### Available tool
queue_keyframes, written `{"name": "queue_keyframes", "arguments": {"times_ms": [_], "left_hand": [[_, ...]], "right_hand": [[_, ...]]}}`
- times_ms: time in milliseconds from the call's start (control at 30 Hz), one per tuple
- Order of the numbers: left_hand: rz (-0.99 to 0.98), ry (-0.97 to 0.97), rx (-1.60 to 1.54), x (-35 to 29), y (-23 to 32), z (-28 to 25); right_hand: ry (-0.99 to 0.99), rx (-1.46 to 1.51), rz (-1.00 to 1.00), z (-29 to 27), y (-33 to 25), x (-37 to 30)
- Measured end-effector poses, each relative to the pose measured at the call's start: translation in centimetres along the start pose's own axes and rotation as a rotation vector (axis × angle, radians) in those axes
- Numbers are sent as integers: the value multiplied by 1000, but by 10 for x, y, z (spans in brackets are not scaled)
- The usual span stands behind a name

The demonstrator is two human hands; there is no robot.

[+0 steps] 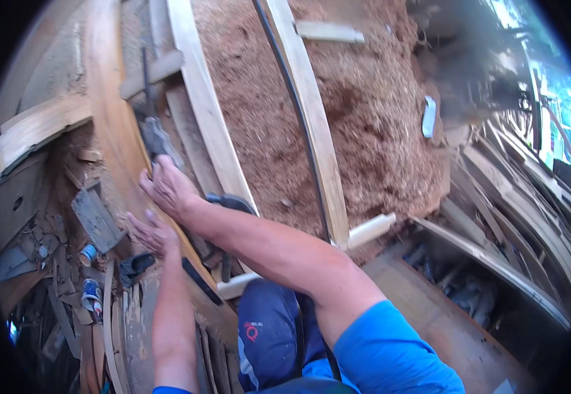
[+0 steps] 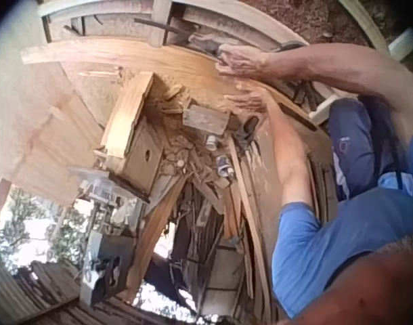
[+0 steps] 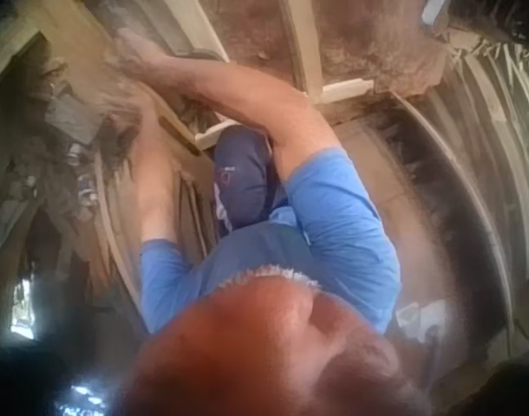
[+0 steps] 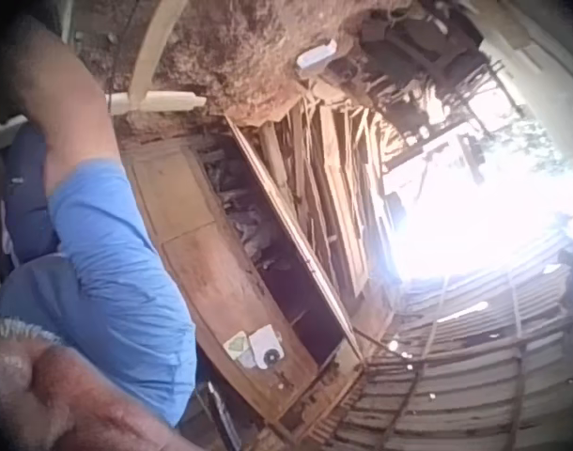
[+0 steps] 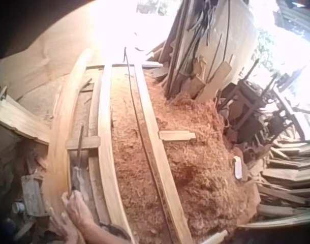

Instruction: The person assembles a wooden frame by positioning wood pieces together, using a hand saw to trim a joint, and hammering nails to secure the structure.

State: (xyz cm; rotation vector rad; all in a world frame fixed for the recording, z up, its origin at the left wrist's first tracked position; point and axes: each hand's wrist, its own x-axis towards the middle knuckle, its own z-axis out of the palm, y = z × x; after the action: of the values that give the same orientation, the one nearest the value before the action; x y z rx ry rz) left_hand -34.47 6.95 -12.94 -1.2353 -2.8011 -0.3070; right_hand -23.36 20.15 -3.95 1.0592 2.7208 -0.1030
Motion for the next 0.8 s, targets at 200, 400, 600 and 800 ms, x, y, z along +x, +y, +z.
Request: {"name": "queue_keyframes", "arguments": {"times_ms": [200, 400, 600, 800], "left_hand": [[-131, -141, 19, 16, -16, -28], [-200, -87, -150, 21, -7, -22], [506, -91, -523, -24, 152, -49], [368, -264, -119, -27, 223, 6]], "right_hand": [[457, 752, 157, -154, 59, -117], [900, 1126, 846, -204, 81, -388], [633, 1417, 1479, -145, 76, -496], [518, 1727, 1723, -107, 73, -474]]}}
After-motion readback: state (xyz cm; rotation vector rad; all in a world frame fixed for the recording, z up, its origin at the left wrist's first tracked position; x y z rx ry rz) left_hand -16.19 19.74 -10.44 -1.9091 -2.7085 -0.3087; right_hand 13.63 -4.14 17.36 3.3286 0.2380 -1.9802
